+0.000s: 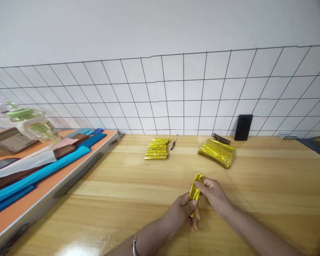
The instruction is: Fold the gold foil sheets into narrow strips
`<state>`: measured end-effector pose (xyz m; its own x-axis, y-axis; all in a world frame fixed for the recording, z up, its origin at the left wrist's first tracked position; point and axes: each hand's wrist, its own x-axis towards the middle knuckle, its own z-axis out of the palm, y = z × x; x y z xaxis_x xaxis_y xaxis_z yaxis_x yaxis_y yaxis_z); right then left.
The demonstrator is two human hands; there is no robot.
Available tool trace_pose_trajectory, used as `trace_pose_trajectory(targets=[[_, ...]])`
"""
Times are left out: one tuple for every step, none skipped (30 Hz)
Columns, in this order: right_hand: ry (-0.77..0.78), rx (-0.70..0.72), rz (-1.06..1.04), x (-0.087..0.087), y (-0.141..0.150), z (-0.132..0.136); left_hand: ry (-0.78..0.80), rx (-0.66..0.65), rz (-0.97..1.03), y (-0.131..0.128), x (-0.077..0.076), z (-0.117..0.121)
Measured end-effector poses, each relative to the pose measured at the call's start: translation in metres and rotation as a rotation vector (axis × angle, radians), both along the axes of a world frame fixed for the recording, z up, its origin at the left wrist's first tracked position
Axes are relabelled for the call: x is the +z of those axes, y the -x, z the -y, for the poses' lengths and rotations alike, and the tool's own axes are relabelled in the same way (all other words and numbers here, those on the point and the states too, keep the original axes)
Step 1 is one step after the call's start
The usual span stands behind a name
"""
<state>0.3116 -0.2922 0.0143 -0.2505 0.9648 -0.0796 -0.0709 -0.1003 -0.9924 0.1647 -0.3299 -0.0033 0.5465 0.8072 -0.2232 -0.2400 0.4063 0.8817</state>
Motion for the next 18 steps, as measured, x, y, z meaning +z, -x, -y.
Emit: trace_pose_trajectory(targets=[[-0.008, -0.008, -0.006, 0.000, -0.001, -0.001, -0.005, -0.005, -0.007, 0.000, 0.000, 0.000], [-0.013, -0.015, -0.016, 0.001, -0.002, -0.002, -0.011, -0.010, -0.010, -0.001, -0.001, 0.001], [-0.017, -0.020, -0.028, 0.002, -0.002, -0.002, -0.017, -0.013, -0.014, -0.001, -0.001, 0.001], [-0.019, -0.017, -0.042, 0.002, -0.003, -0.003, -0.026, -0.012, -0.018, -0.001, -0.002, 0.001], [-0.018, -0.007, -0.059, 0.003, -0.004, -0.003, -0.037, -0.011, -0.023, -0.001, -0.003, 0.002], [-0.014, 0.011, -0.078, 0.004, -0.005, -0.003, -0.044, -0.010, -0.026, -0.001, -0.003, 0.002], [-0.009, 0.035, -0.096, 0.005, -0.007, -0.004, -0.047, -0.010, -0.027, -0.001, -0.004, 0.002], [-0.003, 0.062, -0.112, 0.006, -0.008, -0.004, -0.047, -0.013, -0.027, -0.001, -0.004, 0.002], [0.005, 0.094, -0.125, 0.007, -0.009, -0.004, -0.044, -0.014, -0.026, -0.001, -0.004, 0.001], [0.010, 0.123, -0.134, 0.008, -0.010, -0.004, -0.040, -0.012, -0.024, -0.001, -0.004, 0.001], [0.010, 0.141, -0.138, 0.008, -0.011, -0.004, -0.037, -0.010, -0.024, -0.001, -0.003, 0.001], [0.005, 0.148, -0.137, 0.009, -0.012, -0.004, -0.039, -0.009, -0.027, -0.001, -0.003, 0.001], [-0.004, 0.139, -0.131, 0.009, -0.012, -0.004, -0.046, -0.010, -0.032, 0.000, -0.003, 0.001], [-0.013, 0.119, -0.121, 0.009, -0.011, -0.004, -0.057, -0.011, -0.040, 0.000, -0.002, 0.001], [-0.019, 0.092, -0.107, 0.009, -0.010, -0.004, -0.070, -0.015, -0.050, 0.000, -0.002, 0.001], [-0.022, 0.063, -0.091, 0.009, -0.009, -0.003, -0.086, -0.019, -0.062, 0.000, -0.001, 0.001], [-0.021, 0.038, -0.079, 0.008, -0.008, -0.003, -0.102, -0.020, -0.072, 0.001, -0.001, 0.001], [-0.017, 0.019, -0.072, 0.007, -0.007, -0.003, -0.118, -0.017, -0.080, 0.000, -0.001, 0.001]])
